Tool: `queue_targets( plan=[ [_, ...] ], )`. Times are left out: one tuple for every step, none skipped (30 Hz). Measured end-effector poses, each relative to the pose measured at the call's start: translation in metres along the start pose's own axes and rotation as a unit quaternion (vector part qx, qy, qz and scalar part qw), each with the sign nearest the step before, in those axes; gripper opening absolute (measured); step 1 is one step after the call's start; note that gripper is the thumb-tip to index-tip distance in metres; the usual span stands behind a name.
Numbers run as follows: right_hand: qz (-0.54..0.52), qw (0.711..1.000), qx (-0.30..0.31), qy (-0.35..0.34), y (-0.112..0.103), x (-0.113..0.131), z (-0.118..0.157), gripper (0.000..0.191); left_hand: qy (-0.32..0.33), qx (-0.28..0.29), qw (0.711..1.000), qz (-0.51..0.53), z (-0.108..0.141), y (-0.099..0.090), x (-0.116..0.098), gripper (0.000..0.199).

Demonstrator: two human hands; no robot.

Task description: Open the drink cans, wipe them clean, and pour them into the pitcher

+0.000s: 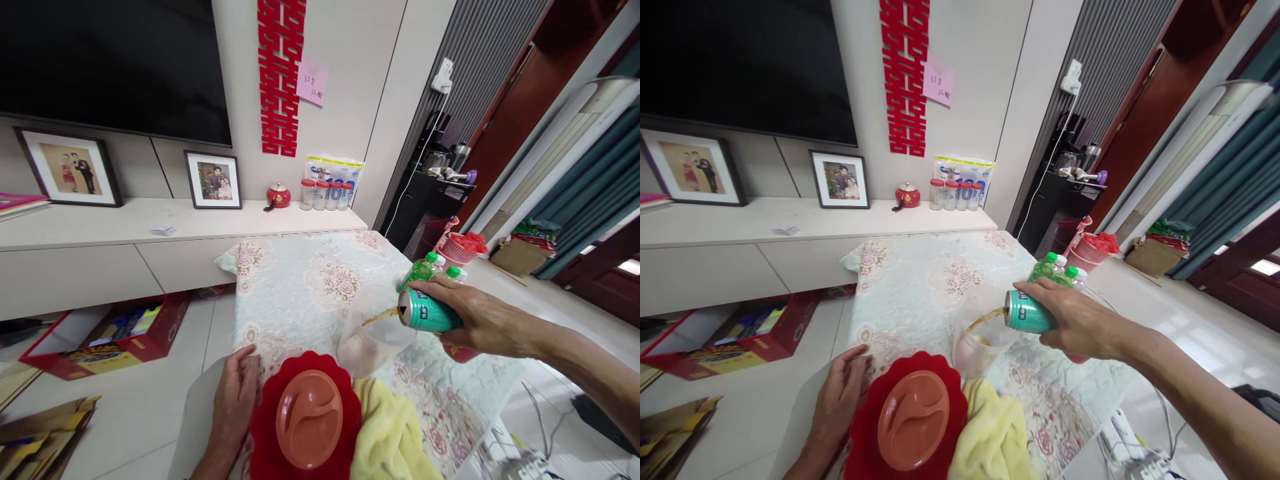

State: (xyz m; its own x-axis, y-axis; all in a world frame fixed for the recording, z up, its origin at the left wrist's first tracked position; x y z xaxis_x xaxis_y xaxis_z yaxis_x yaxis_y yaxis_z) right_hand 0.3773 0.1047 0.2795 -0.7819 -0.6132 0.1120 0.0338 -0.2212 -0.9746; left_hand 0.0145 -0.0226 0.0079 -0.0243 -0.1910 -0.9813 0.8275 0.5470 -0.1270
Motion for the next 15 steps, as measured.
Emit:
queue_targets(
  plan=[
    [0.004, 1.0, 0.0, -0.003, -0.001, 0.001, -0.001, 0.081, 0.0, 0.0, 1.0, -0.004, 0.0, 0.0, 0.0, 0.067],
    [0.01, 1.0, -0.004, -0.007, -0.001, 0.001, -0.001, 0.081, 0.0, 0.0, 1.0, -0.006, 0.0, 0.0, 0.001, 0.067],
    [0.017, 1.0, -0.01, -0.015, -0.001, 0.001, -0.002, 0.081, 0.0, 0.001, 1.0, -0.006, 0.0, 0.0, 0.001, 0.066],
    [0.026, 0.999, -0.016, -0.024, -0.001, 0.001, -0.003, 0.083, 0.0, 0.003, 1.0, -0.002, 0.001, 0.0, 0.001, 0.067],
    [0.035, 0.999, -0.02, -0.036, 0.0, 0.001, -0.004, 0.084, 0.001, 0.005, 1.0, 0.004, 0.001, 0.0, 0.001, 0.068],
    [0.043, 0.998, -0.024, -0.047, 0.0, 0.001, -0.005, 0.084, 0.001, 0.007, 1.0, 0.01, 0.001, 0.001, 0.0, 0.068],
    [0.052, 0.997, -0.023, -0.056, 0.0, 0.002, -0.006, 0.084, -0.001, 0.007, 1.0, 0.015, 0.002, 0.001, 0.0, 0.069],
    [0.062, 0.996, -0.021, -0.063, -0.001, 0.003, -0.008, 0.083, -0.001, 0.007, 1.0, 0.017, 0.002, 0.001, -0.001, 0.069],
    [0.074, 0.995, -0.019, -0.07, -0.001, 0.004, -0.009, 0.082, -0.001, 0.007, 1.0, 0.017, 0.003, 0.001, -0.002, 0.068],
    [0.088, 0.993, -0.018, -0.076, -0.002, 0.005, -0.011, 0.081, 0.0, 0.006, 1.0, 0.016, 0.003, 0.001, -0.003, 0.067],
    [0.103, 0.991, -0.016, -0.083, -0.002, 0.006, -0.013, 0.08, 0.002, 0.006, 1.0, 0.015, 0.004, 0.002, -0.004, 0.066],
    [0.119, 0.989, -0.016, -0.09, -0.002, 0.008, -0.015, 0.08, 0.004, 0.007, 1.0, 0.014, 0.004, 0.002, -0.004, 0.064],
    [0.135, 0.986, -0.018, -0.098, -0.002, 0.01, -0.017, 0.079, 0.007, 0.007, 1.0, 0.014, 0.004, 0.002, -0.005, 0.063],
    [0.147, 0.983, -0.029, -0.106, -0.002, 0.012, -0.019, 0.078, 0.008, 0.008, 1.0, 0.014, 0.004, 0.002, -0.005, 0.063],
    [0.158, 0.98, -0.042, -0.114, -0.002, 0.015, -0.021, 0.077, 0.009, 0.007, 1.0, 0.015, 0.004, 0.002, -0.004, 0.063]
  ],
)
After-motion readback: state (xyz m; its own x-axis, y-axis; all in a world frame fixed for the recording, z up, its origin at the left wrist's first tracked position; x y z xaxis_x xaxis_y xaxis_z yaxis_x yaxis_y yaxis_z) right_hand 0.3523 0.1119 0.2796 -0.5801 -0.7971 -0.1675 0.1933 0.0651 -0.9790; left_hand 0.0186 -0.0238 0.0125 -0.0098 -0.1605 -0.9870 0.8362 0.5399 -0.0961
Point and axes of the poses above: each hand's wrist, its own z-axis away from the middle knuckle, its own y-axis out of the palm, x = y × z, the point moved 2 cm from there along -z, towards the middle knuckle, and after that the axes turned 4 degrees about x, right-handed, at the moved point
